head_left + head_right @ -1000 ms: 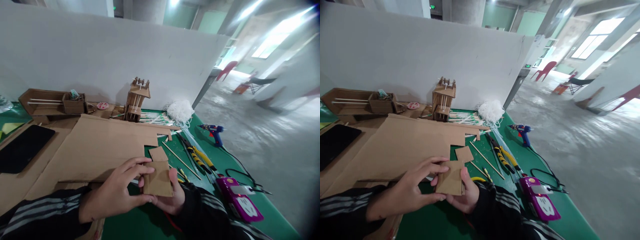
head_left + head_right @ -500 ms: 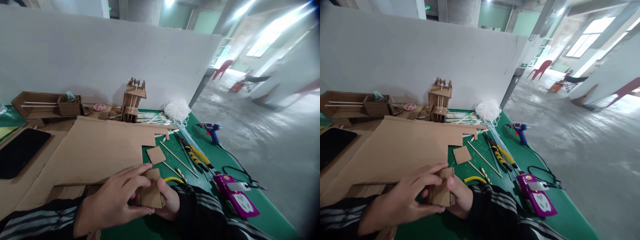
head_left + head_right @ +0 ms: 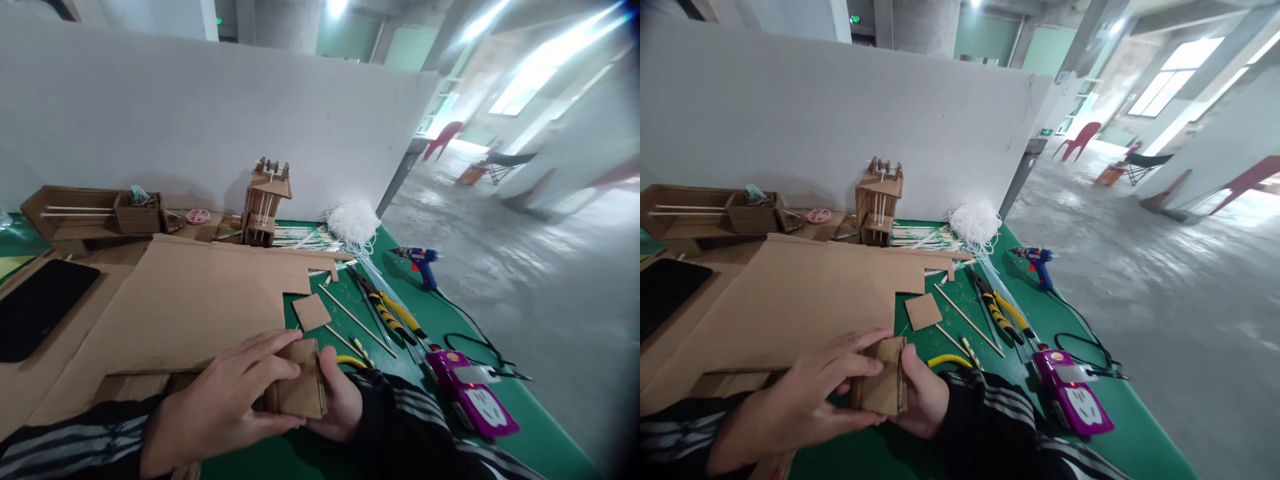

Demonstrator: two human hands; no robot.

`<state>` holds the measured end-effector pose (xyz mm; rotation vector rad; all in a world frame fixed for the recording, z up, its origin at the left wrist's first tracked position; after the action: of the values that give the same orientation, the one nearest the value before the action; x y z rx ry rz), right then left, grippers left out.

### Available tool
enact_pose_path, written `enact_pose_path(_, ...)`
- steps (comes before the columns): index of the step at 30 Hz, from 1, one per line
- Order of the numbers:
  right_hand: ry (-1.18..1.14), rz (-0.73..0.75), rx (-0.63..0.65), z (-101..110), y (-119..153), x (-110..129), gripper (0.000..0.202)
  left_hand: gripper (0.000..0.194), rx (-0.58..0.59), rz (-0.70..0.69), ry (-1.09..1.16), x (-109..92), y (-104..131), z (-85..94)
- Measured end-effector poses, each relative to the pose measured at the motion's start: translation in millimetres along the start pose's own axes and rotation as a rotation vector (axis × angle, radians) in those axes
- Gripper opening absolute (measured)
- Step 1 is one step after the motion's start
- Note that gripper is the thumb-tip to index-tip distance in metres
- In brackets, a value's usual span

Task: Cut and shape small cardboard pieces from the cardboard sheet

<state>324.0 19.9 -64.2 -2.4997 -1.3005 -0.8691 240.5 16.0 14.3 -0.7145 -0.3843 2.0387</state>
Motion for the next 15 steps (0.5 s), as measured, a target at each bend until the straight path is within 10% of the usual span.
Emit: enact_pose_path(15, -0.055, 0.035, 0.069, 0, -4, 8, 0.053, 0.028, -0.017, 0.004, -0.119, 9, -7, 27.7)
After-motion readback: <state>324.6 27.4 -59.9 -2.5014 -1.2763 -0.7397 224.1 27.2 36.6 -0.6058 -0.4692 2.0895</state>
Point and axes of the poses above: each hand's wrist, its own y-axis away from the middle knuckle, its own z-axis out of the back of the hand, x = y × z, the point moved 7 cm from there along -y, towards the middle knuckle, and after that the axes turned 4 degrees about -z, right-handed, at the moved point
